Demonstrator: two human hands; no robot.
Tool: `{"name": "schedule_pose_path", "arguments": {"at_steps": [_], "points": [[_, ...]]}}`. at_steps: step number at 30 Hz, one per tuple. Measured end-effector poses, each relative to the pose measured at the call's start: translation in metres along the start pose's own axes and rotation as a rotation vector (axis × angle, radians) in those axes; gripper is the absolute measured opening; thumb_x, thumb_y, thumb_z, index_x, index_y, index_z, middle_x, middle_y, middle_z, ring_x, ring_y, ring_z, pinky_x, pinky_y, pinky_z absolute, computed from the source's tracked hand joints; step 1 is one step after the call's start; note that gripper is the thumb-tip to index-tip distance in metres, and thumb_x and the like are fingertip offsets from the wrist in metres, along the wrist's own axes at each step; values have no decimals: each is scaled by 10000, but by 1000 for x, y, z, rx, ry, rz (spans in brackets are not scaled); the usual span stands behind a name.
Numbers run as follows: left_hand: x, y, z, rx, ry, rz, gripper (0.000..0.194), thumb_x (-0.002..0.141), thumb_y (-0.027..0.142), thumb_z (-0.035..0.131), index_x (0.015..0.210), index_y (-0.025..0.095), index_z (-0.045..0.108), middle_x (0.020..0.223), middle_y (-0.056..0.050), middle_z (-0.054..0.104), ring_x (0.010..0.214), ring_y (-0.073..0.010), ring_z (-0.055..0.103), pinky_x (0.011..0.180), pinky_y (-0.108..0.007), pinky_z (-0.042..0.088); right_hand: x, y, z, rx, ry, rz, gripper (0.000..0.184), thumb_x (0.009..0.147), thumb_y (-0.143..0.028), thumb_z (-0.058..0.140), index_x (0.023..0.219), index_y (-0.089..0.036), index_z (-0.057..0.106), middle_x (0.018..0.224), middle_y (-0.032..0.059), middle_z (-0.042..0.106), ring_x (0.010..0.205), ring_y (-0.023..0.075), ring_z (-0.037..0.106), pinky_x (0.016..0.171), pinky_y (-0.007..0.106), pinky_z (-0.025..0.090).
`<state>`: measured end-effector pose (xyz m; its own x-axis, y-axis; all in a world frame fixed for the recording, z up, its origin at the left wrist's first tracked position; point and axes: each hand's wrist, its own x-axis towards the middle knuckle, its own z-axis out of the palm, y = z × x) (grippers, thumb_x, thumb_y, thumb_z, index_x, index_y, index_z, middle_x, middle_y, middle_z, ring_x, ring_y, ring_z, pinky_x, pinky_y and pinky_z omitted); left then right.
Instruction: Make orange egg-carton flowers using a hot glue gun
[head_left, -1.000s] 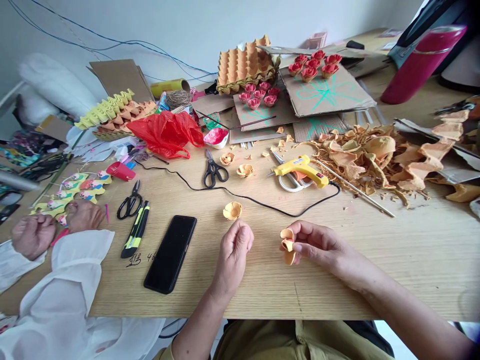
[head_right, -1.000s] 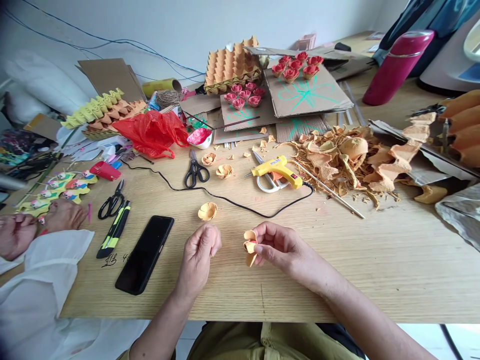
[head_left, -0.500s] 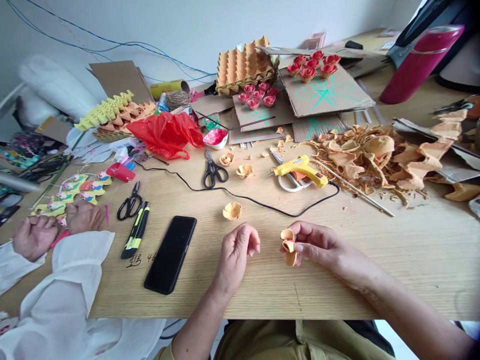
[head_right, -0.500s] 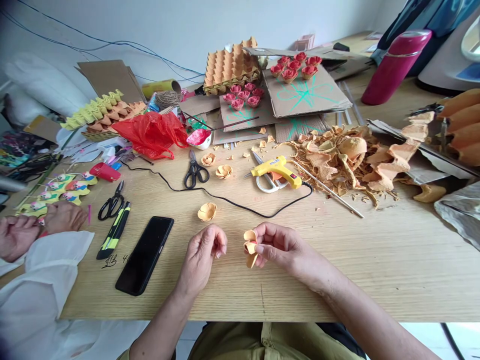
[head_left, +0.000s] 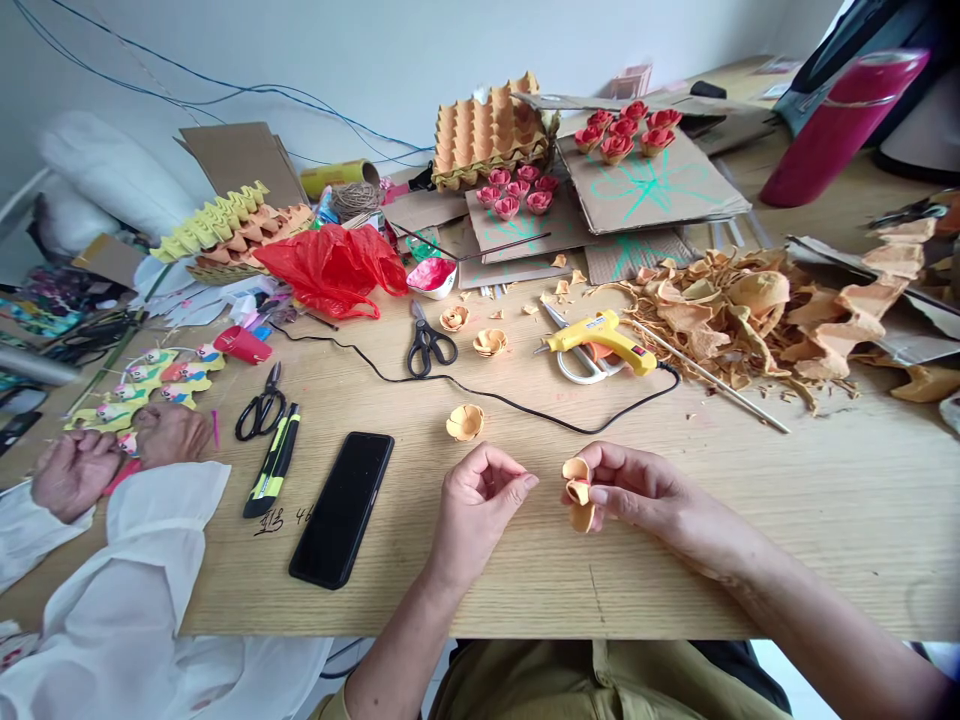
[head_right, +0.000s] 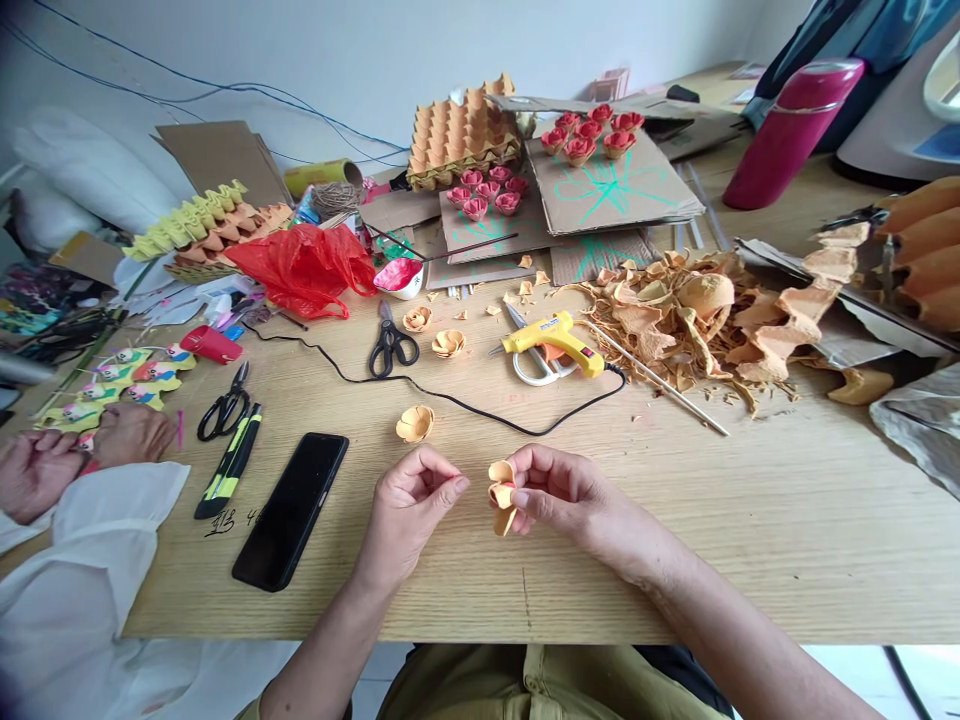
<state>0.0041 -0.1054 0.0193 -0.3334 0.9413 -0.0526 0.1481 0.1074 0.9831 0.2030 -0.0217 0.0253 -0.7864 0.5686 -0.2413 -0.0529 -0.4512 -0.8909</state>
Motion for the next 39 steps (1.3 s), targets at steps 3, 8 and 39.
{"name": "schedule_pose_path", "arguments": {"at_steps": [3,8,39], "points": [[-1,1,0,110,-32,85,356,907,319,664,614,178,519,555,48,489,538,-89,419,559,-222,366,0,0,0,25,6,10,352,820,-473,812,965,-178,684,816,18,672,700,126,571,704,282,469],[-2,2,0,203,4,221,117,932,234,620,828,180,620,796,0,595,638,-104,505,617,-230,423,-1,-1,-2,47,-12,26,322,836,-459,800,970,-183,705,831,21,686,712,124,579,695,266,465],[-7,17,3,139,-349,497,116,900,209,739,1014,234,734,1038,-74,769,970,-211,709,907,-361,548,-3,3,-6,52,-188,171,398,885,-540,720,889,-142,734,815,45,694,613,99,567,620,238,478]]}}
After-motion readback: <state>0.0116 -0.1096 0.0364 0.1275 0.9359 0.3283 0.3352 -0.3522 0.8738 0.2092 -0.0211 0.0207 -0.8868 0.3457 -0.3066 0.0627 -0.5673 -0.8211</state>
